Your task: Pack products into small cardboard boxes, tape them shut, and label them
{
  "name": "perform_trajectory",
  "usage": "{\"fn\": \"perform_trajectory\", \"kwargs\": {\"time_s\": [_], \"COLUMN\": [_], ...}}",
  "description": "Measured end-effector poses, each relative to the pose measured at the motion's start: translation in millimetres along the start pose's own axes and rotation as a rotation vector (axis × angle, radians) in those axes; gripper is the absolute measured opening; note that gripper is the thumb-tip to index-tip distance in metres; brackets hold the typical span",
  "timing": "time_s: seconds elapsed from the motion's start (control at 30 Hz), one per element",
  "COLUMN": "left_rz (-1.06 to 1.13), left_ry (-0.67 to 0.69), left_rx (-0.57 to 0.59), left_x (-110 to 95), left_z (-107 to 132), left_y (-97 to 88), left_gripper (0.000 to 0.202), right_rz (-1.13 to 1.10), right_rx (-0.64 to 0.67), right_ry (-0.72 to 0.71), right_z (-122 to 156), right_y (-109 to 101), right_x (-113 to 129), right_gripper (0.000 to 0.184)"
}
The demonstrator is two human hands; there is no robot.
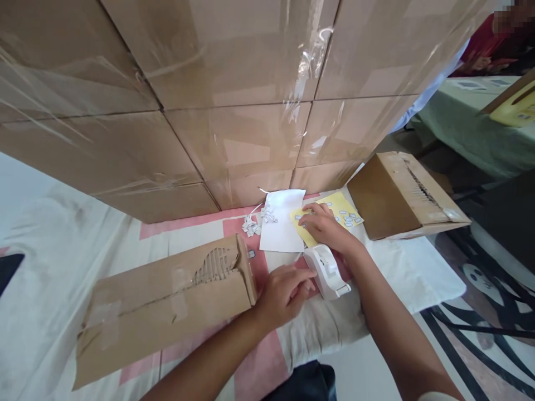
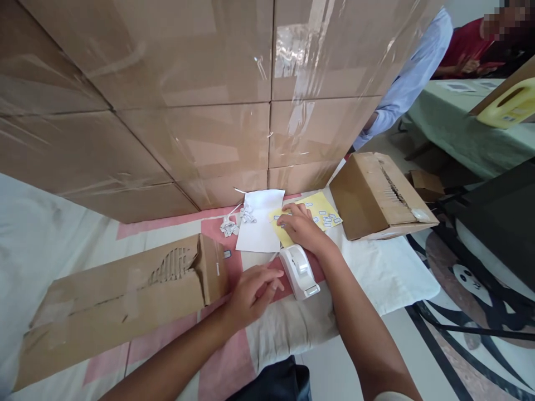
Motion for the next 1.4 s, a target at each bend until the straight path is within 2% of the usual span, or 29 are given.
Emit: {"fn": "perform_trajectory", "kwargs": {"time_s": [0.17,0.27,0.37,0.43,0.5,0.6,0.67,0.8,0.9,1.0,1.13,1.3,1.4], "left_rz": [0.035,0.034,0.038,0.03,0.029,0.048,0.062,0.091,0.105,0.104,0.106,0.098,0.096], "left_ry": [-0.129,-0.152,-0.168,-0.175,-0.177,-0.194,-0.218,-0.268,-0.3,-0.3,-0.305,-0.296,-0.303], "left_rx": [0.004,-0.003,0.001,0.004,0.001,-0.003,0.001,0.008,0.014,0.021,0.02,0.03,0.034], "left_x": [13,15,18,19,19,21,25,30,33,33,35,34,33], "left_z": [-5,-5,-3,-3,-3,-3,-1,1,2,2,3,3,2], "left_y": [-1.0,-0.7,0.5,0.7,0.0,-0.3,0.7,2.5,2.9,3.1,3.7,4.0,3.3], "left_gripper": [0.023,0.023,0.024,0.025,0.024,0.023,0.023,0.023,0.024,0.025,0.024,0.024,0.024], "right_rz": [-0.045,-0.055,-0.083,-0.123,-0.154,-0.101,-0.039,-0.034,-0.065,-0.076,-0.031,-0.078,-0.088], "right_rx": [0.016,0.055,0.035,-0.023,-0.112,-0.22,-0.188,0.003,0.056,0.086,0.094,0.09,0.18], "right_ry": [0.022,0.018,-0.02,-0.039,-0.014,0.167,0.322,0.465,0.488,0.452,0.394,0.295,0.259], "right_z": [-2,-3,-3,-1,4,20,35,55,58,54,48,45,44], "right_y": [-1,3,1,-9,-27,-59,-68,-57,-45,-37,-37,-37,-22], "right_x": [-2,-2,0,-2,-8,-31,-46,-64,-71,-69,-56,-39,-38], "right_gripper": [0.018,0.02,0.027,0.03,0.03,0.027,0.027,0.028,0.028,0.025,0.019,0.031,0.034]}}
Point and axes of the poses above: each hand's wrist, its own z-axis away from the middle knuckle, its own y-axis out of the palm, x = y × z, the point moved 10 cm from there along -z, towards the middle knuckle, and after that the axes turned 4 degrees about -z, right-handed, at the moved point
